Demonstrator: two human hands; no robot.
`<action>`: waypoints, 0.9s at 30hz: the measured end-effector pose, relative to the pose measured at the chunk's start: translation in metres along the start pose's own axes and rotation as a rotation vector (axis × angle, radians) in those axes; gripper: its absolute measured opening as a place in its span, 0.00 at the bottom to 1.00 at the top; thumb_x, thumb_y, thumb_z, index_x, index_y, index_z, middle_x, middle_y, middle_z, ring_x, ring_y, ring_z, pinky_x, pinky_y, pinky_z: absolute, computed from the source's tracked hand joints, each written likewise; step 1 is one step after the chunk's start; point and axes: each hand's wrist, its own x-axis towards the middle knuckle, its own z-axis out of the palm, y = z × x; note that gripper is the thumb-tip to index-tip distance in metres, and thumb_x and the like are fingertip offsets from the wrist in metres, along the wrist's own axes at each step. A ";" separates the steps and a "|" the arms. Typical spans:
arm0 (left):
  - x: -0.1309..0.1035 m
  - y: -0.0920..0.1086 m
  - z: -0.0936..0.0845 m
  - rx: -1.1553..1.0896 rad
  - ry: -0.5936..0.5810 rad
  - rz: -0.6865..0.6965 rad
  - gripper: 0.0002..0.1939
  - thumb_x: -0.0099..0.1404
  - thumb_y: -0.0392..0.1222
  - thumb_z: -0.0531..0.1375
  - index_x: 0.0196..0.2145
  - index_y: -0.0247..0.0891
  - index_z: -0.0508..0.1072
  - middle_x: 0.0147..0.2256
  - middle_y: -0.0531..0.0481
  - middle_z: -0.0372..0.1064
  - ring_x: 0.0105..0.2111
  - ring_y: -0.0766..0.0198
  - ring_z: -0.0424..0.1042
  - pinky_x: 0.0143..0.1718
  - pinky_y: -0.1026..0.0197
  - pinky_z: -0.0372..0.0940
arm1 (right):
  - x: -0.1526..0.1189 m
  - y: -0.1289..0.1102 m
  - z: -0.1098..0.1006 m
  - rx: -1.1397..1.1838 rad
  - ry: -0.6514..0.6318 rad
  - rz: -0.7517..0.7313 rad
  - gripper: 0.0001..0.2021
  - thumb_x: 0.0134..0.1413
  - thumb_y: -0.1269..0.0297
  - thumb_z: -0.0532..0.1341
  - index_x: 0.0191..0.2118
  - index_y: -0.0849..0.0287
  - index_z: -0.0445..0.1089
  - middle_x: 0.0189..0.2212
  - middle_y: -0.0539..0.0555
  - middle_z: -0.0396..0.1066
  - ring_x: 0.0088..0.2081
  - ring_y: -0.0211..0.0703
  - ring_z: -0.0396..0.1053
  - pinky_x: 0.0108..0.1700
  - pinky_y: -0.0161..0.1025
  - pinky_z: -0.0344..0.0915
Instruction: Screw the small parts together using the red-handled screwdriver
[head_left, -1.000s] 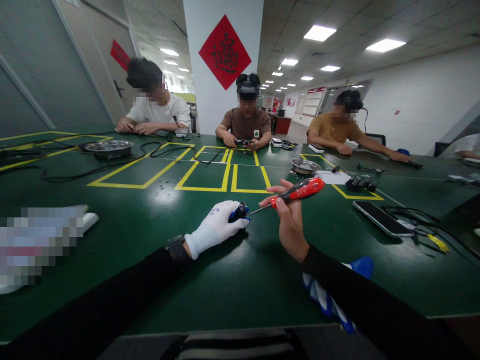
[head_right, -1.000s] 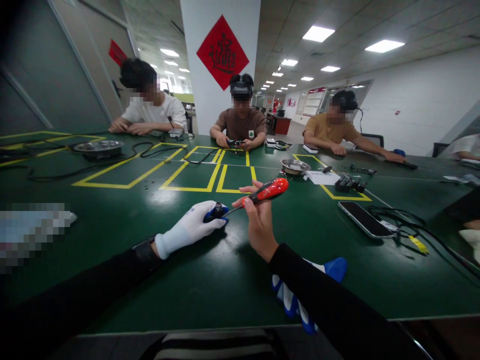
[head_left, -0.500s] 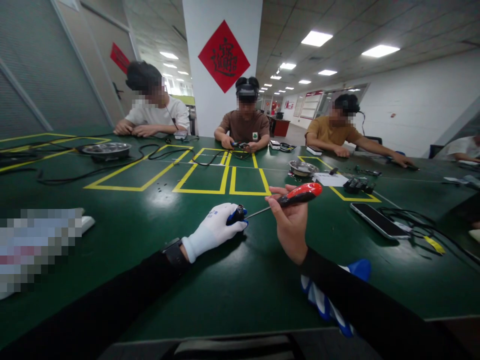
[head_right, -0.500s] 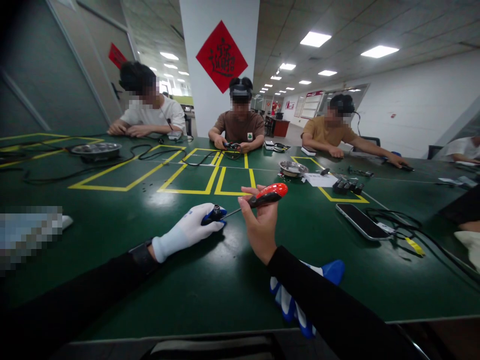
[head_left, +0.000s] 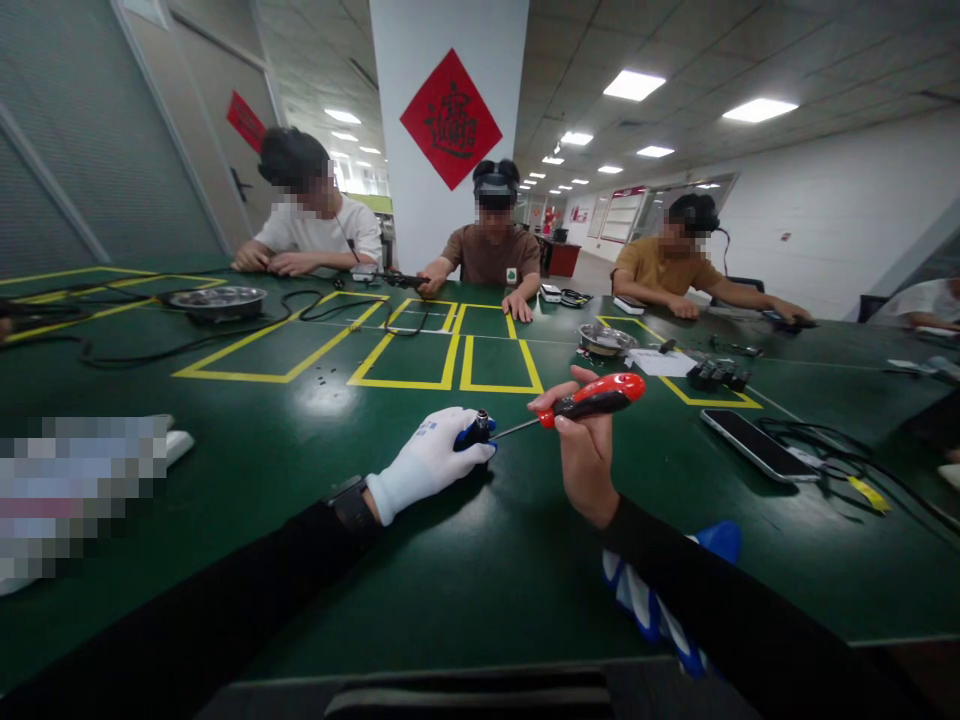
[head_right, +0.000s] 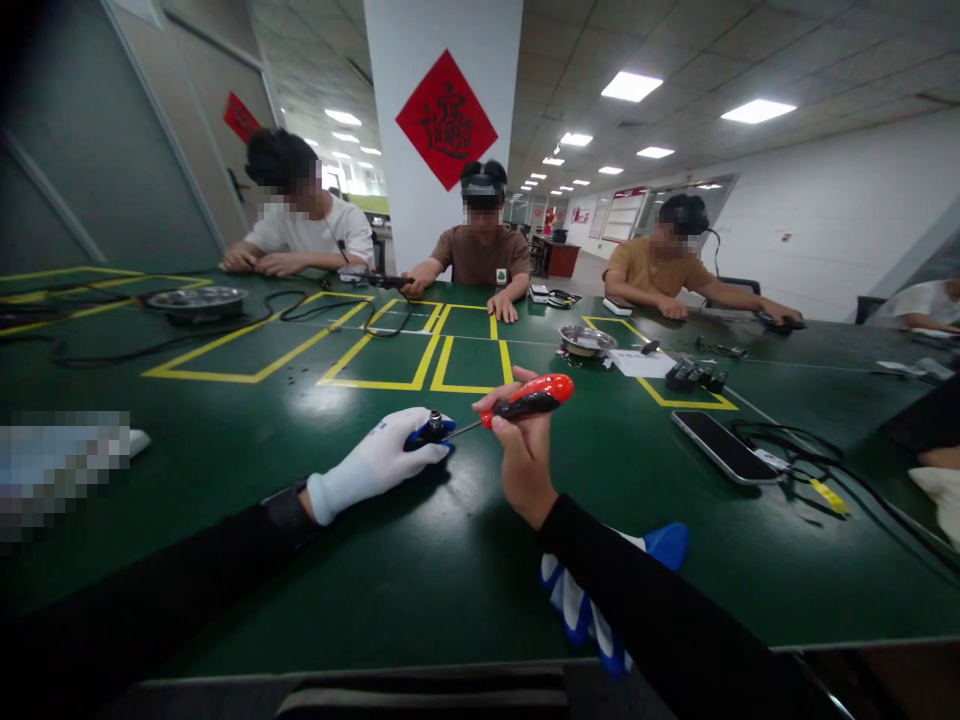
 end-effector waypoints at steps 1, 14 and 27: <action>0.000 0.000 0.000 0.001 0.001 -0.002 0.12 0.63 0.51 0.58 0.34 0.39 0.70 0.34 0.50 0.68 0.36 0.58 0.68 0.39 0.58 0.62 | -0.001 -0.001 0.000 -0.006 -0.013 0.000 0.21 0.54 0.71 0.56 0.55 0.53 0.57 0.34 0.49 0.71 0.38 0.43 0.70 0.50 0.49 0.65; 0.000 0.000 0.000 -0.005 -0.002 0.017 0.12 0.63 0.50 0.58 0.34 0.38 0.70 0.34 0.50 0.68 0.36 0.58 0.68 0.39 0.59 0.62 | -0.003 -0.007 0.002 -0.168 -0.095 -0.104 0.06 0.54 0.72 0.64 0.35 0.54 0.68 0.35 0.50 0.75 0.41 0.45 0.74 0.47 0.50 0.70; 0.000 -0.002 0.000 -0.011 0.011 0.020 0.11 0.63 0.50 0.59 0.35 0.38 0.71 0.34 0.49 0.69 0.36 0.58 0.68 0.39 0.59 0.62 | -0.002 -0.010 0.007 -0.032 -0.214 0.052 0.09 0.59 0.69 0.60 0.43 0.52 0.60 0.27 0.44 0.68 0.28 0.37 0.69 0.37 0.41 0.66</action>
